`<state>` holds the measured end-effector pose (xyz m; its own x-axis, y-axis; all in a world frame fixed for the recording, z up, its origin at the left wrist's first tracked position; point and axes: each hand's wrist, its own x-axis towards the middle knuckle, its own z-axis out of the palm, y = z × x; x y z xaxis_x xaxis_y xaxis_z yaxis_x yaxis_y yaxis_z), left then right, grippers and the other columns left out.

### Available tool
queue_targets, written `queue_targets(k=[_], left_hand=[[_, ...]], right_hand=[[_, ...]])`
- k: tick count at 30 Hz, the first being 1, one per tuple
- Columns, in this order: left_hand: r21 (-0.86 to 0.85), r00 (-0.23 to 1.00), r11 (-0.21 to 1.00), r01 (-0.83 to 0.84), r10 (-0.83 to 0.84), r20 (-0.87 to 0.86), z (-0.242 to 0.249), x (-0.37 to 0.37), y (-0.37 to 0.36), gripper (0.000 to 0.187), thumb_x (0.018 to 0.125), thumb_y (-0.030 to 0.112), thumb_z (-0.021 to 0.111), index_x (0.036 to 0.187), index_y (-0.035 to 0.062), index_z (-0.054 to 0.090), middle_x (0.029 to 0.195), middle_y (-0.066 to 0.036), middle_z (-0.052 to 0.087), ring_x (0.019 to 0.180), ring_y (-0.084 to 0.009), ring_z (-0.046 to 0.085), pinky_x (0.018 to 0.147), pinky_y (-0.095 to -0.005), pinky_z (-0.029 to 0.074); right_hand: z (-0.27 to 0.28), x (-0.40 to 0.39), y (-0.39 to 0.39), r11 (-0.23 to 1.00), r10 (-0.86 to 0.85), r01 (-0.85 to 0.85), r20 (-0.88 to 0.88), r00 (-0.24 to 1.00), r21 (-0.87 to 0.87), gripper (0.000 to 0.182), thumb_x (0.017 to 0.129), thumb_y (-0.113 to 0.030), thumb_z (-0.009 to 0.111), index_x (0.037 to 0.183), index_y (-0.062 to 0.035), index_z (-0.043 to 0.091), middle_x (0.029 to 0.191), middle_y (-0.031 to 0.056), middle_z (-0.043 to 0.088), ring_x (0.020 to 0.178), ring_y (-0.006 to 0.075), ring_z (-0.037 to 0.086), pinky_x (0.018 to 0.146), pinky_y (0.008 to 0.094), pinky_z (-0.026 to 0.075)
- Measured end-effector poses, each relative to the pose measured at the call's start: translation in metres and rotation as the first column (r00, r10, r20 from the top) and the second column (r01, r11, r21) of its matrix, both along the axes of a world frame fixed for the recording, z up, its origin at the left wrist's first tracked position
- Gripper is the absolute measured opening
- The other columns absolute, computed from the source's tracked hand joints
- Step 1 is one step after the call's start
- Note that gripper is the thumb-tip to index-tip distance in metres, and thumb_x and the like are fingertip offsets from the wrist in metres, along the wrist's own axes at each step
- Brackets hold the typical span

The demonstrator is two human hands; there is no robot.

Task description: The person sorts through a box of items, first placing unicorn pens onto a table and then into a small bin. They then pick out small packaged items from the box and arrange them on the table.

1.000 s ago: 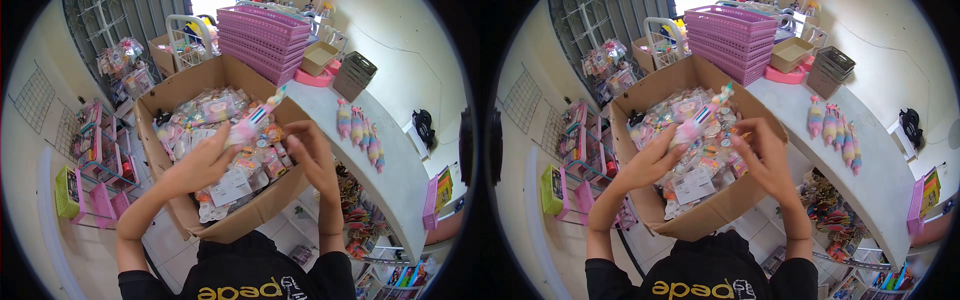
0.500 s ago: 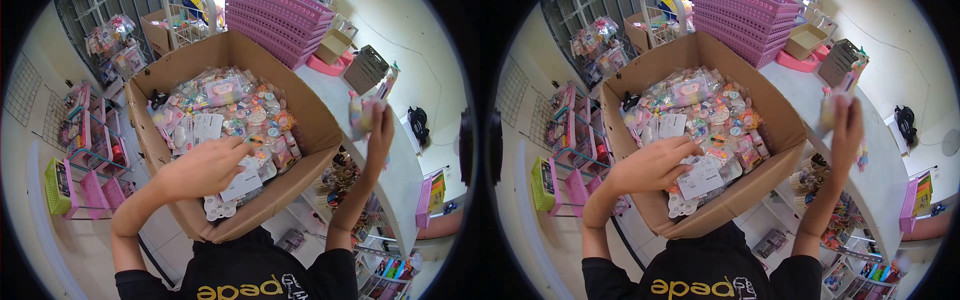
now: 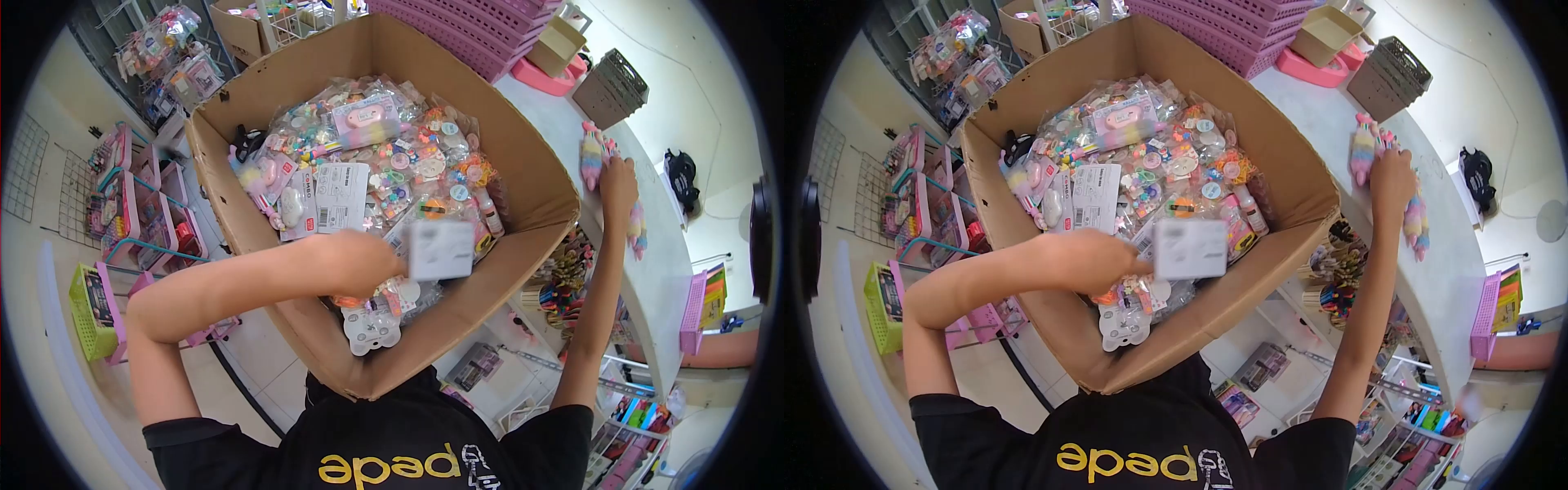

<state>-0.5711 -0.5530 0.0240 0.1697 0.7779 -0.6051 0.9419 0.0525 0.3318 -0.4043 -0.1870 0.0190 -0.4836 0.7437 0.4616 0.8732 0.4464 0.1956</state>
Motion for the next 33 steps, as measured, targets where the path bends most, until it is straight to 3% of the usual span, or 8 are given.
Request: queue_targets(k=[4,7,9,14,19,24,29,33], left_hand=[[0.267,0.992,0.957,-0.117,0.1,0.074,0.005,-0.016,0.008,0.06,0.076,0.004,0.045,0.132,0.0157,0.023,0.088,-0.016,0.053,0.079,-0.0311,0.056,0.066,-0.0403,0.045],[0.257,0.988,0.954,-0.156,0.148,0.051,0.022,-0.031,0.002,0.055,0.077,0.005,0.044,0.13,0.0122,0.028,0.087,-0.016,0.053,0.079,-0.0317,0.055,0.068,-0.0411,0.044],[0.358,0.992,0.927,-0.116,0.125,-0.002,0.027,-0.052,-0.017,0.046,0.078,0.006,0.044,0.123,0.0085,0.038,0.091,-0.016,0.054,0.08,-0.0317,0.055,0.07,-0.0403,0.044],[0.631,0.933,0.699,-0.337,0.336,0.125,0.038,-0.121,-0.074,0.032,0.079,0.009,0.046,0.111,0.0037,0.05,0.095,-0.014,0.058,0.084,-0.0252,0.057,0.077,-0.0315,0.043],[0.841,0.736,0.007,-0.541,0.488,0.47,0.015,-0.174,-0.1,0.024,0.084,0.011,0.045,0.105,0.0039,0.053,0.081,-0.01,0.059,0.077,-0.018,0.057,0.073,-0.029,0.042],[0.772,0.717,-0.04,-0.634,0.344,0.606,-0.016,-0.181,-0.098,0.022,0.085,0.012,0.044,0.104,0.0047,0.053,0.08,-0.008,0.06,0.074,-0.0154,0.056,0.068,-0.0275,0.042],[0.809,0.715,0.008,-0.588,0.472,0.516,-0.018,-0.185,-0.099,0.021,0.083,0.009,0.043,0.101,0.0044,0.053,0.081,-0.007,0.06,0.069,-0.0177,0.057,0.064,-0.0294,0.042],[0.841,0.743,0.033,-0.54,0.488,0.458,-0.018,-0.186,-0.1,0.019,0.083,0.01,0.042,0.096,0.0058,0.056,0.083,-0.006,0.062,0.071,-0.0193,0.058,0.066,-0.029,0.039]], right_hand=[[0.021,-0.004,-0.026,1.0,-0.007,0.008,-0.101,0.995,0.003,0.028,0.082,-0.028,0.047,0.098,-0.007,0.057,0.097,0.0135,0.053,0.077,0.0329,0.057,0.068,0.042,0.045],[0.044,-0.003,-0.065,0.966,0.258,-0.239,-0.287,0.923,0.101,0.025,0.082,-0.022,0.049,0.1,-0.0059,0.057,0.097,0.0124,0.053,0.074,0.0295,0.057,0.065,0.0382,0.046],[0.068,-0.012,-0.115,0.79,0.465,-0.581,-0.426,0.776,-0.195,0.023,0.08,-0.015,0.052,0.101,-0.0053,0.057,0.096,0.0112,0.053,0.074,0.0261,0.055,0.064,0.0334,0.046],[0.085,-0.043,-0.188,0.419,0.747,-0.826,-0.373,0.55,-0.378,0.024,0.078,-0.012,0.056,0.1,-0.0039,0.056,0.093,0.0097,0.051,0.076,0.0238,0.054,0.063,0.0314,0.046],[0.068,-0.106,-0.241,0.107,0.945,-0.825,-0.201,0.257,-0.554,0.022,0.075,-0.015,0.059,0.093,-0.0026,0.055,0.094,0.0109,0.05,0.083,0.0256,0.053,0.069,0.0356,0.045],[-0.006,-0.199,-0.307,0.054,0.997,-0.822,-0.021,0.079,-0.566,0.024,0.072,-0.017,0.059,0.086,0.0009,0.052,0.092,0.0155,0.052,0.087,0.0288,0.054,0.069,0.0383,0.045],[-0.062,-0.245,-0.357,0.088,0.758,-0.725,-0.426,0.494,-0.683,0.028,0.071,-0.016,0.056,0.086,0.0073,0.05,0.09,0.0235,0.051,0.084,0.034,0.054,0.07,0.0407,0.045],[-0.074,-0.259,-0.367,0.108,0.685,-0.697,-0.455,0.569,-0.709,0.032,0.069,-0.016,0.056,0.086,0.0101,0.049,0.089,0.0249,0.051,0.084,0.0361,0.053,0.072,0.0412,0.045]])
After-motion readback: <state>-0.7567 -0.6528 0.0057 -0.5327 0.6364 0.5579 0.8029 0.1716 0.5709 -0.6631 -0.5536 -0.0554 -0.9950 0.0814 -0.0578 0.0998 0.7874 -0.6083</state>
